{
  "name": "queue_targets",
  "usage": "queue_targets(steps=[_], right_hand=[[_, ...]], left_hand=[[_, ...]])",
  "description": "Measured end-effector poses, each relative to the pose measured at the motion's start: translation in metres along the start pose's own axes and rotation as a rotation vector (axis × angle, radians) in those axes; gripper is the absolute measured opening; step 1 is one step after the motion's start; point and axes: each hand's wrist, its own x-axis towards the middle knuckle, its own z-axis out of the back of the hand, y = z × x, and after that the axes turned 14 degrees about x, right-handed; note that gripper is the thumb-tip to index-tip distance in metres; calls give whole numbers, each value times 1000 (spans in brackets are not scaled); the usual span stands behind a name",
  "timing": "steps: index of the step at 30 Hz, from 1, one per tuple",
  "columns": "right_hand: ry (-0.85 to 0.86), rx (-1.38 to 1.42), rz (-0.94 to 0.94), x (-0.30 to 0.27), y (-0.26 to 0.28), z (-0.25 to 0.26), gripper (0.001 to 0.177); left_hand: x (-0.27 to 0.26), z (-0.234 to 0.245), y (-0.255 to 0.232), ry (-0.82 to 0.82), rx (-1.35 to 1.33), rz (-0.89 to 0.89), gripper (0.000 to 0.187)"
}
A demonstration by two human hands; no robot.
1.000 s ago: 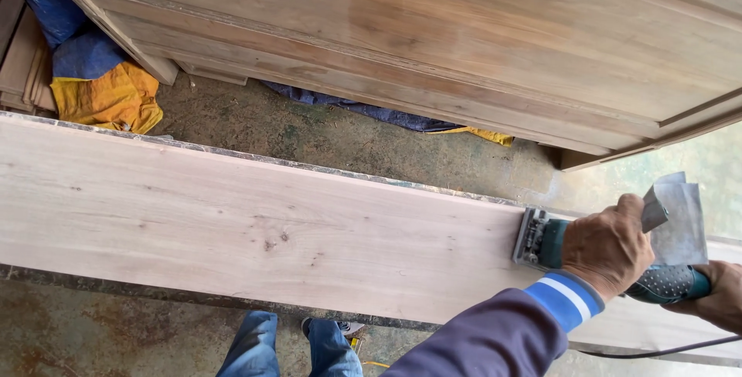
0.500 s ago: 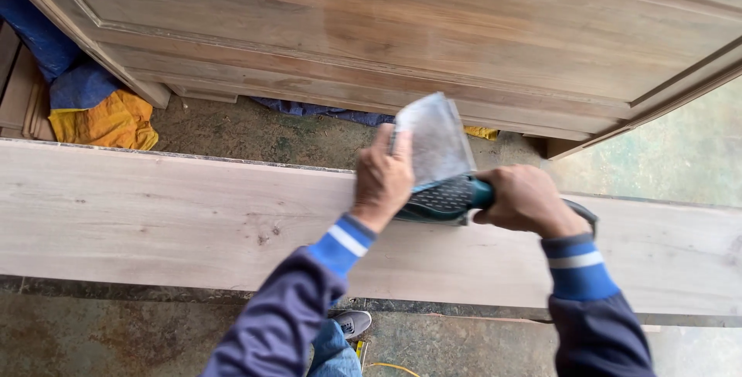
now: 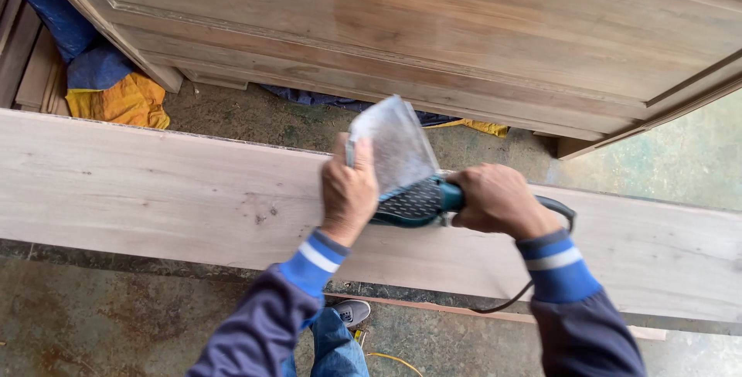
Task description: Sanding a long wooden plank using a power sander and manual sandpaper.
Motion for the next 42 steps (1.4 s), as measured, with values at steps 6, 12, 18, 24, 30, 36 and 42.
queue_targets(steps=[6,12,18,24,30,36,42], right_hand=[[108,-59,-351,-85,-108,-3,40],[123,-99,-619,-151,-222,-37,43],[163,-88,-760,-144,-195,-49,41],[23,-42,-419,-75,-72,-42,48],[-97,-3,-56,-19,36,-44,33],[-137,11,51,-12,62,-42,24],[-27,25,-129,-70,-28,-43,37]], left_hand=[[-66,-90,-85,50,-162,-129,21],[-118,-137,-133,268,-247,-187,9],[-108,-128,-111,194,-253,-323,20],[-55,-59,-35,202,-169,-253,16],[-20,27,41,53,-53,-176,37],[-23,59,44,-189,105,-326,40],[-57,-29,-12,74,-107,-156,31]])
